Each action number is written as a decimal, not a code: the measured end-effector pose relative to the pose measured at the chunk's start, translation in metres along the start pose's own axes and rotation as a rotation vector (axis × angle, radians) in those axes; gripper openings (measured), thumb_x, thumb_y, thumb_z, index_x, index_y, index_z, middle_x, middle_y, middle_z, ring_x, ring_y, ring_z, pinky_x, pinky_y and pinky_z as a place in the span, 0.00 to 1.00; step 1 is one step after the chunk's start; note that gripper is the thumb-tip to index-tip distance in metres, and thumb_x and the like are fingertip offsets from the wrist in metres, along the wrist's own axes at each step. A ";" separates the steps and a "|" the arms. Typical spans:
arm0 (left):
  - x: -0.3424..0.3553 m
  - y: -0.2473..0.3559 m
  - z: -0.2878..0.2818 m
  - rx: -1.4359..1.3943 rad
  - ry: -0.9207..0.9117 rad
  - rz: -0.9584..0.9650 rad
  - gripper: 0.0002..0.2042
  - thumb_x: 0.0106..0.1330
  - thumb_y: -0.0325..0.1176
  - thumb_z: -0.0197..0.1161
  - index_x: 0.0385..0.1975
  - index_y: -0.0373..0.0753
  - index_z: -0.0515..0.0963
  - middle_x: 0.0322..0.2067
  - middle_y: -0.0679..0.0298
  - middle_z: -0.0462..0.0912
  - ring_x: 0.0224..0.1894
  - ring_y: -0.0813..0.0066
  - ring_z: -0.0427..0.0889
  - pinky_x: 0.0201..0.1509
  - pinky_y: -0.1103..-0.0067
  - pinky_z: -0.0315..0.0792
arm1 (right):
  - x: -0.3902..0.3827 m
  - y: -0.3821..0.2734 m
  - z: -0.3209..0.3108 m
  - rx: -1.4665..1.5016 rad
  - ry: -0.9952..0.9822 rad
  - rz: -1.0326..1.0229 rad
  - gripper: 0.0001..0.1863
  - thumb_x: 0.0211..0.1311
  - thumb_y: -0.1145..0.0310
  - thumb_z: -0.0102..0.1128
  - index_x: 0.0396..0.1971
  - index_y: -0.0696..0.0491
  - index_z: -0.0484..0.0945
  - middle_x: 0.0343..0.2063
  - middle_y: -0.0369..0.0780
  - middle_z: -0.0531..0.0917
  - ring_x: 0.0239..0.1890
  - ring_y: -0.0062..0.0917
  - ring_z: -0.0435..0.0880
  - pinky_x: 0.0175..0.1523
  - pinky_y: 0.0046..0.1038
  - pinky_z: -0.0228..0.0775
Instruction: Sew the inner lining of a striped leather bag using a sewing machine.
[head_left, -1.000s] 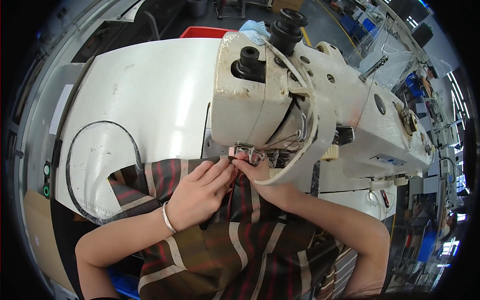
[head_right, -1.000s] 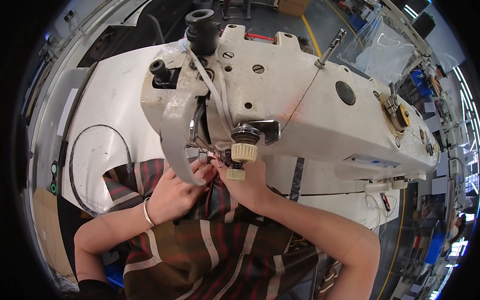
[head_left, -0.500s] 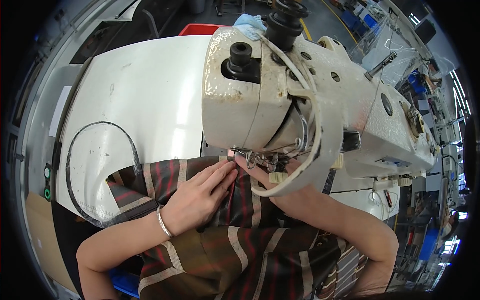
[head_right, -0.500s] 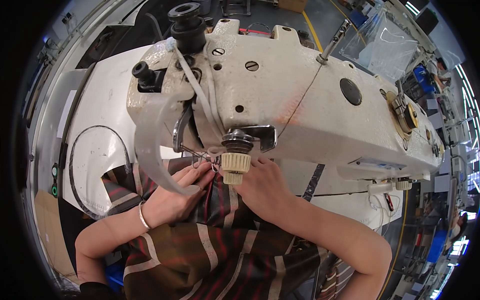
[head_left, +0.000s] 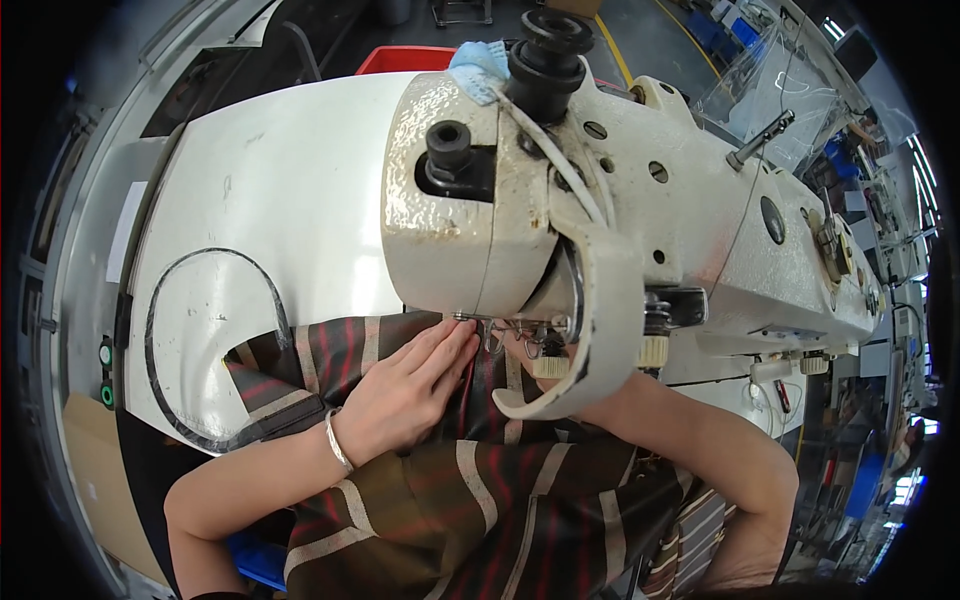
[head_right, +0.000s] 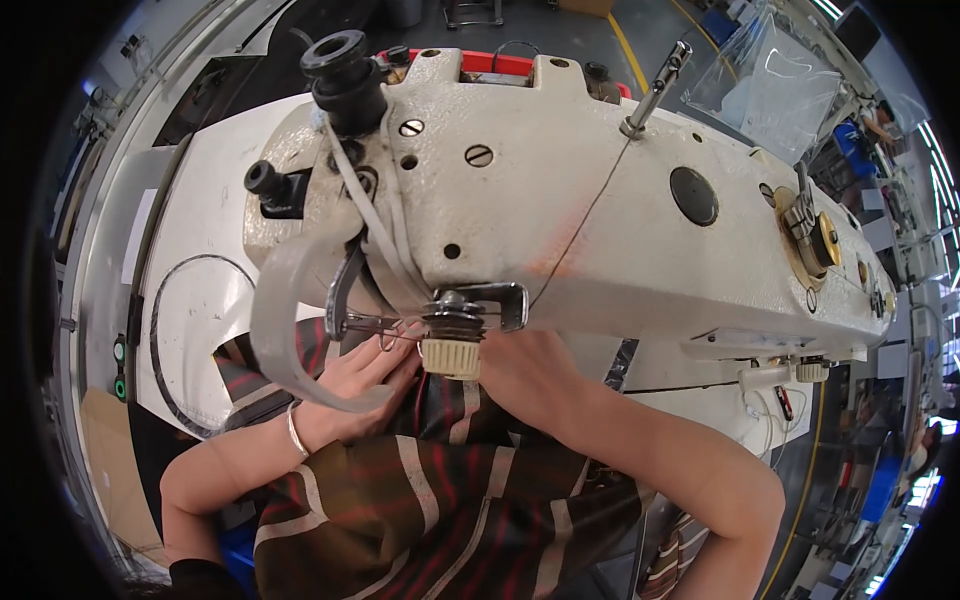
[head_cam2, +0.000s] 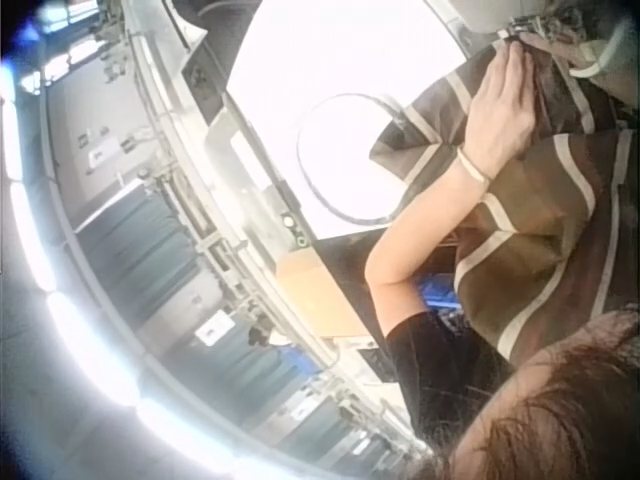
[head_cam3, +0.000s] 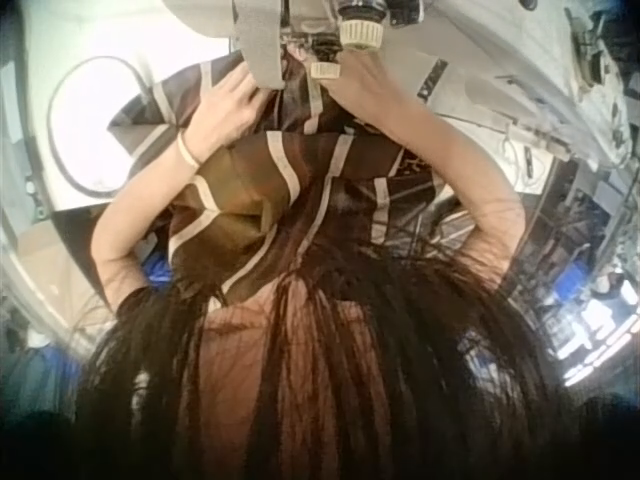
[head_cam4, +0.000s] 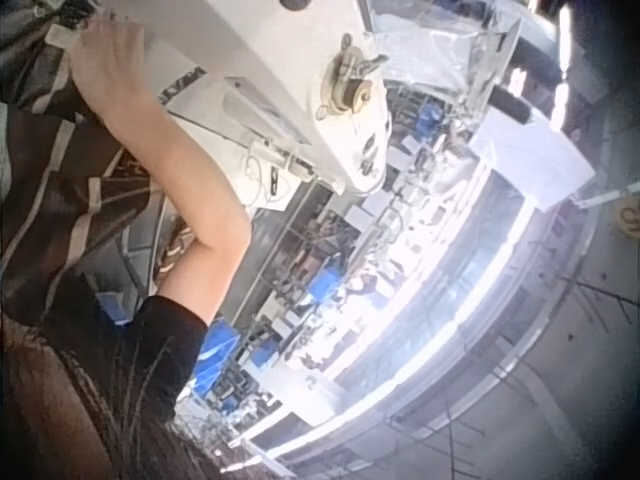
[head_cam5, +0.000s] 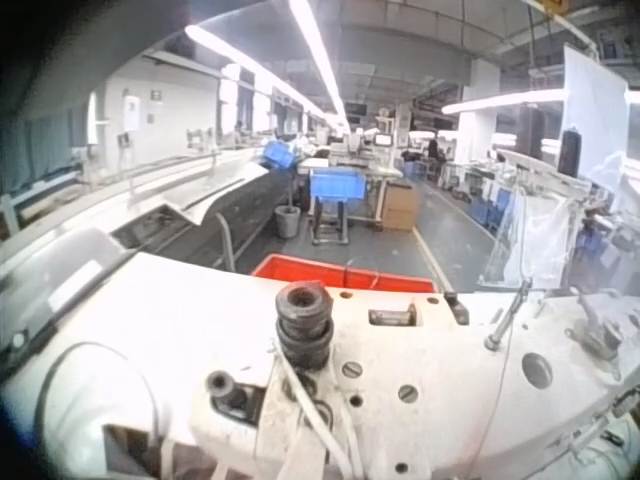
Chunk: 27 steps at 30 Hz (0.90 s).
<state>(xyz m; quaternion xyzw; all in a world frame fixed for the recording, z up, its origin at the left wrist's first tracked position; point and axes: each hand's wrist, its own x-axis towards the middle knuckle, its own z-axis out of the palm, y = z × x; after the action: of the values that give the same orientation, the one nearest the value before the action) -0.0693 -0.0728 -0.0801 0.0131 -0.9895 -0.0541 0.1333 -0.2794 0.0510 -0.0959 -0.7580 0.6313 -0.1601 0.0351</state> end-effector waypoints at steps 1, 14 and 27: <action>0.001 -0.001 0.000 0.002 0.005 0.002 0.29 0.53 0.29 0.55 0.57 0.23 0.69 0.58 0.50 0.70 0.61 0.56 0.70 0.63 0.72 0.70 | -0.001 0.003 0.011 0.048 -0.065 0.078 0.08 0.56 0.69 0.55 0.32 0.55 0.79 0.26 0.44 0.83 0.29 0.38 0.85 0.32 0.40 0.78; 0.010 -0.009 0.001 -0.090 -0.075 -0.050 0.25 0.52 0.28 0.57 0.52 0.26 0.74 0.46 0.55 0.73 0.52 0.62 0.75 0.54 0.74 0.74 | -0.010 0.014 0.026 0.770 -0.076 0.370 0.12 0.64 0.66 0.51 0.43 0.55 0.75 0.31 0.48 0.82 0.35 0.43 0.85 0.35 0.43 0.77; 0.012 -0.009 -0.003 -0.052 0.038 -0.026 0.26 0.53 0.28 0.56 0.54 0.24 0.72 0.50 0.53 0.73 0.58 0.59 0.72 0.59 0.73 0.72 | 0.005 -0.013 -0.044 0.356 0.062 0.532 0.15 0.65 0.62 0.50 0.45 0.56 0.75 0.32 0.49 0.82 0.39 0.44 0.82 0.45 0.41 0.73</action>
<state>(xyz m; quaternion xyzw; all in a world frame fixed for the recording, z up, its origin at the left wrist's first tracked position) -0.0802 -0.0826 -0.0754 0.0235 -0.9848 -0.0812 0.1517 -0.2790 0.0551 -0.0502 -0.5432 0.7701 -0.2763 0.1884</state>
